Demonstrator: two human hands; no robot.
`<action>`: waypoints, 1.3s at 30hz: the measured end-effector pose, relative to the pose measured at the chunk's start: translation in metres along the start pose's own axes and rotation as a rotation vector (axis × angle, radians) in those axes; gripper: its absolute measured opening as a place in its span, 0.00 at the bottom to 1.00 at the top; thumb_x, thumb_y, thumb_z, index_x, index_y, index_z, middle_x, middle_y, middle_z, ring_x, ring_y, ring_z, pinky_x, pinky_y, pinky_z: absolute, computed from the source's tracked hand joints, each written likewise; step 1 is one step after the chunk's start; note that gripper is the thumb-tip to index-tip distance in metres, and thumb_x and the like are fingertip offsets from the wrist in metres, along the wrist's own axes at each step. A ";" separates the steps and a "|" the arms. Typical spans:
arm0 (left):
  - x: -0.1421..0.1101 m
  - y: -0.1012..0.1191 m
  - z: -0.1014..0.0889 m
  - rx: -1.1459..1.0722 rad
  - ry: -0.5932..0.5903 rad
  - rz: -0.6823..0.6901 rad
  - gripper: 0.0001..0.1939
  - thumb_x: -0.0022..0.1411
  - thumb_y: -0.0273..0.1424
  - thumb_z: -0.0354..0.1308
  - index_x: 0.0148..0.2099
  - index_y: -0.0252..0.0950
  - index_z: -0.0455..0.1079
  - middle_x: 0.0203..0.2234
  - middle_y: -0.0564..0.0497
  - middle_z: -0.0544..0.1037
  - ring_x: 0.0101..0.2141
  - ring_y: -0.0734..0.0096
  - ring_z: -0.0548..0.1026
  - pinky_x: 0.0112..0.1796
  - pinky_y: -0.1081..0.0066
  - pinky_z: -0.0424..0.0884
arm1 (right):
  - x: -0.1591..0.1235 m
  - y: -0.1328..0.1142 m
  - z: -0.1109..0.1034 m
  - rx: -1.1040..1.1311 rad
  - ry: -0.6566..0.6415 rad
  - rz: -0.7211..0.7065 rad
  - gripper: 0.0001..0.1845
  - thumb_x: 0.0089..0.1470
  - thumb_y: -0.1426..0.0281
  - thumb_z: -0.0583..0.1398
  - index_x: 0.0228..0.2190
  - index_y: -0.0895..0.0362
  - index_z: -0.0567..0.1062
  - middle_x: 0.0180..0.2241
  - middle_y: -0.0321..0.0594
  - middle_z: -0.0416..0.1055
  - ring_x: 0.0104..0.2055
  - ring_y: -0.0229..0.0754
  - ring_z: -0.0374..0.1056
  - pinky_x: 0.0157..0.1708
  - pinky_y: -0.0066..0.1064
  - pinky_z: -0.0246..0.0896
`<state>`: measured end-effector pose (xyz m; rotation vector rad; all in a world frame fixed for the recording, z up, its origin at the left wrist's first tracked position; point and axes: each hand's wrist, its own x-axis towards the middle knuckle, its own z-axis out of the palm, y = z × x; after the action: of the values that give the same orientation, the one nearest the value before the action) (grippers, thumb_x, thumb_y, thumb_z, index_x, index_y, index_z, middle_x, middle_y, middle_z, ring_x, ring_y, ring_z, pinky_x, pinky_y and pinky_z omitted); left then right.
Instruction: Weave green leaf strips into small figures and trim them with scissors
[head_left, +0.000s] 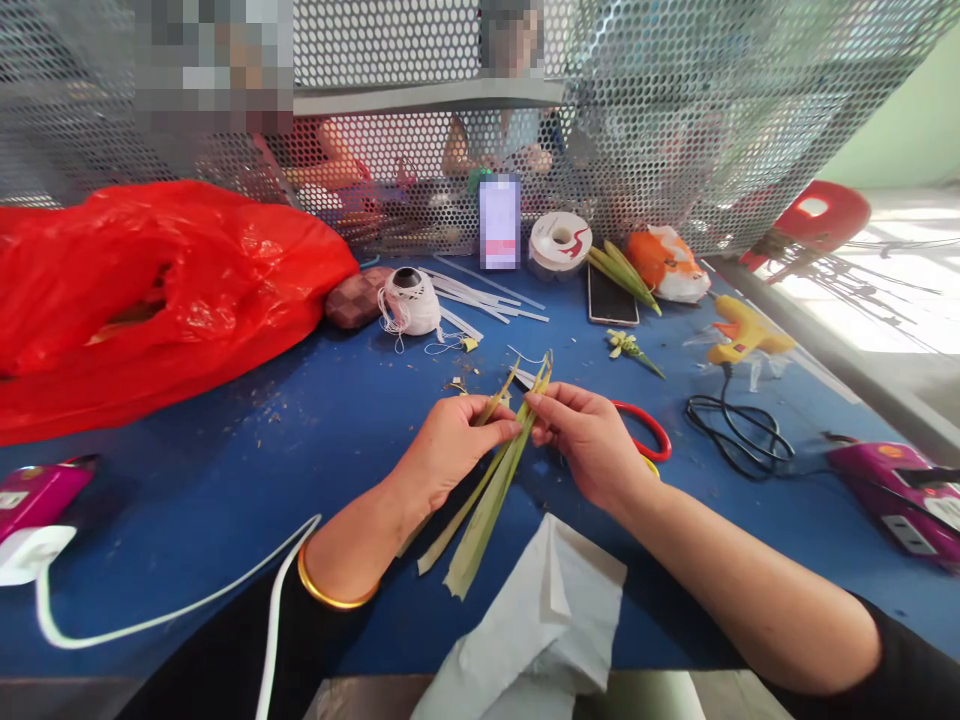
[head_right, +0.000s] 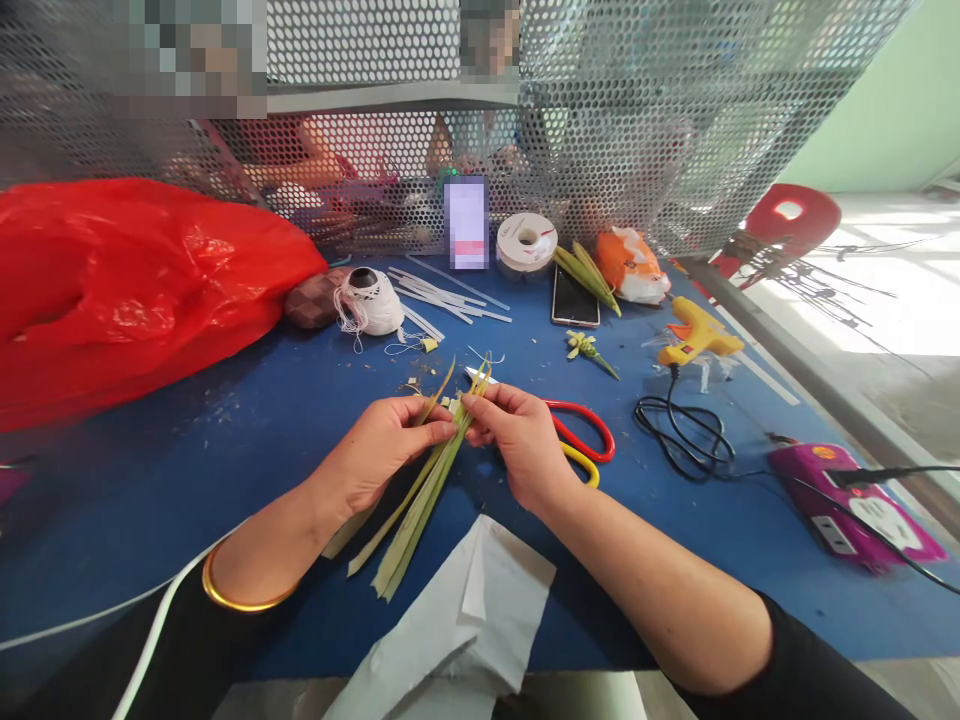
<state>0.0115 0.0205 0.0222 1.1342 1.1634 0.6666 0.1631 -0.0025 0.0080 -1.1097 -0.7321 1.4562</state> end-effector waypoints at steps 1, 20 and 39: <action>0.000 0.000 0.000 0.000 0.003 0.000 0.07 0.48 0.32 0.66 0.29 0.35 0.73 0.18 0.60 0.70 0.21 0.79 0.63 0.28 0.73 0.60 | 0.000 0.000 0.000 0.000 -0.002 -0.001 0.14 0.41 0.64 0.71 0.23 0.59 0.75 0.20 0.32 0.68 0.21 0.31 0.62 0.23 0.23 0.58; -0.002 0.002 0.000 0.021 -0.003 0.020 0.08 0.50 0.33 0.66 0.28 0.34 0.73 0.19 0.58 0.69 0.22 0.78 0.62 0.29 0.73 0.58 | 0.000 -0.002 0.002 -0.011 -0.005 0.019 0.13 0.40 0.63 0.71 0.23 0.59 0.77 0.22 0.33 0.70 0.21 0.30 0.63 0.24 0.23 0.59; -0.002 0.000 0.008 -0.016 0.056 0.051 0.11 0.55 0.37 0.60 0.34 0.34 0.75 0.23 0.52 0.75 0.24 0.74 0.68 0.26 0.74 0.63 | 0.001 0.001 0.003 0.009 0.009 0.029 0.14 0.37 0.62 0.72 0.23 0.59 0.78 0.22 0.34 0.72 0.21 0.31 0.62 0.22 0.24 0.60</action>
<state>0.0181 0.0167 0.0227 1.1412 1.1778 0.7494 0.1597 -0.0015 0.0078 -1.1229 -0.7051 1.4764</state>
